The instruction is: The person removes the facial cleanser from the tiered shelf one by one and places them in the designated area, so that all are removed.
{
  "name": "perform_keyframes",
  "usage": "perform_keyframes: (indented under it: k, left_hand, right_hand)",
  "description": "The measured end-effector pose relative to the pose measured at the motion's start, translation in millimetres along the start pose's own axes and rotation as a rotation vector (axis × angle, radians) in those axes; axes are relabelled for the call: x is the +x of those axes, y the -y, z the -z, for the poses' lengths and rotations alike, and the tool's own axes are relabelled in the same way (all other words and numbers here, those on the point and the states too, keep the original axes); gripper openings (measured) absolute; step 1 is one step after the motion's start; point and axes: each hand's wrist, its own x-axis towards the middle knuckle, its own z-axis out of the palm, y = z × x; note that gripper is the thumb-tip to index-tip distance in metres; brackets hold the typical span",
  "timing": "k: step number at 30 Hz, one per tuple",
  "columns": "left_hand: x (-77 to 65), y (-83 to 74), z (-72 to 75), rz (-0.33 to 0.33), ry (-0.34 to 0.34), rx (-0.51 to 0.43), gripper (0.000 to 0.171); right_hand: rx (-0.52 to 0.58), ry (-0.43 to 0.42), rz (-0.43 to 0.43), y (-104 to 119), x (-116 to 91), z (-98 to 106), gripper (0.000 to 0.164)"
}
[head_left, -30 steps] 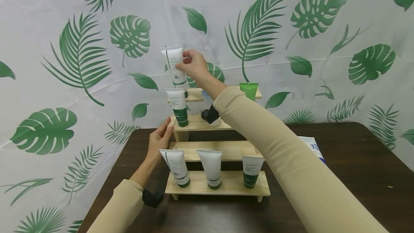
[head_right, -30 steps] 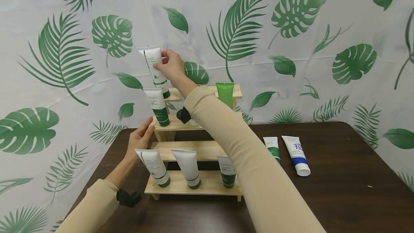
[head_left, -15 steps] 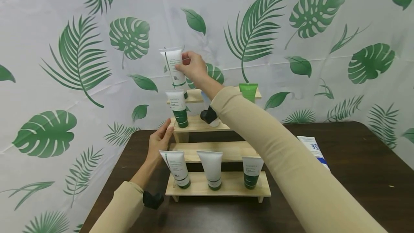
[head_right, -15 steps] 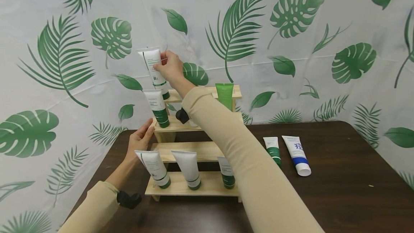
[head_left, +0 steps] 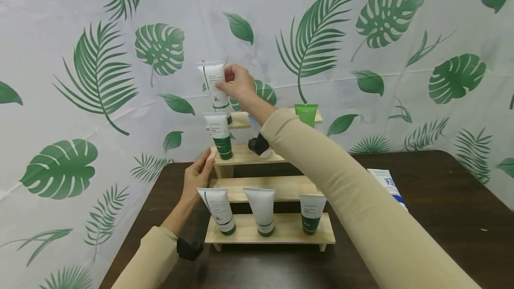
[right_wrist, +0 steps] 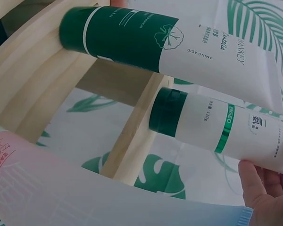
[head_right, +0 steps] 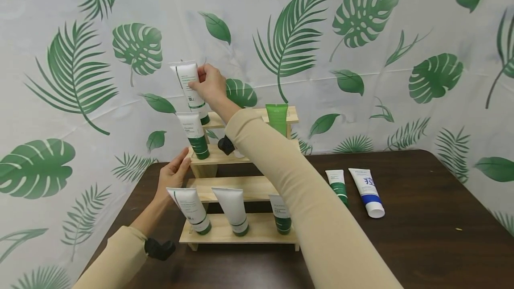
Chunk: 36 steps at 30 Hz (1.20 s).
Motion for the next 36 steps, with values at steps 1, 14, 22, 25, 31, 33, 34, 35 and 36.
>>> perform_keyframes:
  k: [1, 14, 22, 25, 31, 33, 34, 35, 36]
  left_hand:
    - [-0.1, -0.2, -0.5, -0.001, 0.000, 0.002, 0.048]
    - [-2.5, -3.1, -5.4, -0.024, 0.004, -0.011, 0.048]
    - [-7.6, -12.5, -5.5, -0.012, 0.008, -0.013, 0.047]
    - [-12.7, -24.1, -4.7, 0.005, 0.021, -0.029, 0.047]
    - [-15.0, -25.7, -2.9, 0.021, 0.019, -0.019, 0.047]
    - [-12.7, -19.2, -2.3, 0.015, 0.009, -0.010, 0.047]
    - [-11.4, -15.5, -1.9, 0.011, 0.005, -0.005, 0.047]
    - [-10.3, -12.1, -1.4, 0.010, 0.003, 0.003, 0.047]
    - [-9.3, -9.4, -1.1, 0.007, 0.003, 0.011, 0.047]
  right_hand:
    - [-0.003, -0.004, 0.004, 0, 0, 1, 0.026]
    - [-0.062, -0.052, 0.049, 1, -7, 13, 0.025]
    - [-0.060, -0.088, 0.070, 5, -11, 28, 0.026]
    - [-0.045, -0.095, 0.079, 7, -14, 35, 0.026]
    - [0.004, -0.098, 0.099, 11, -24, 52, 0.027]
    - [0.020, -0.097, 0.104, 14, -28, 59, 0.027]
    - [0.025, -0.098, 0.107, 15, -30, 63, 0.027]
    - [0.028, -0.101, 0.108, 16, -31, 67, 0.028]
    - [0.030, -0.104, 0.107, 17, -33, 71, 0.028]
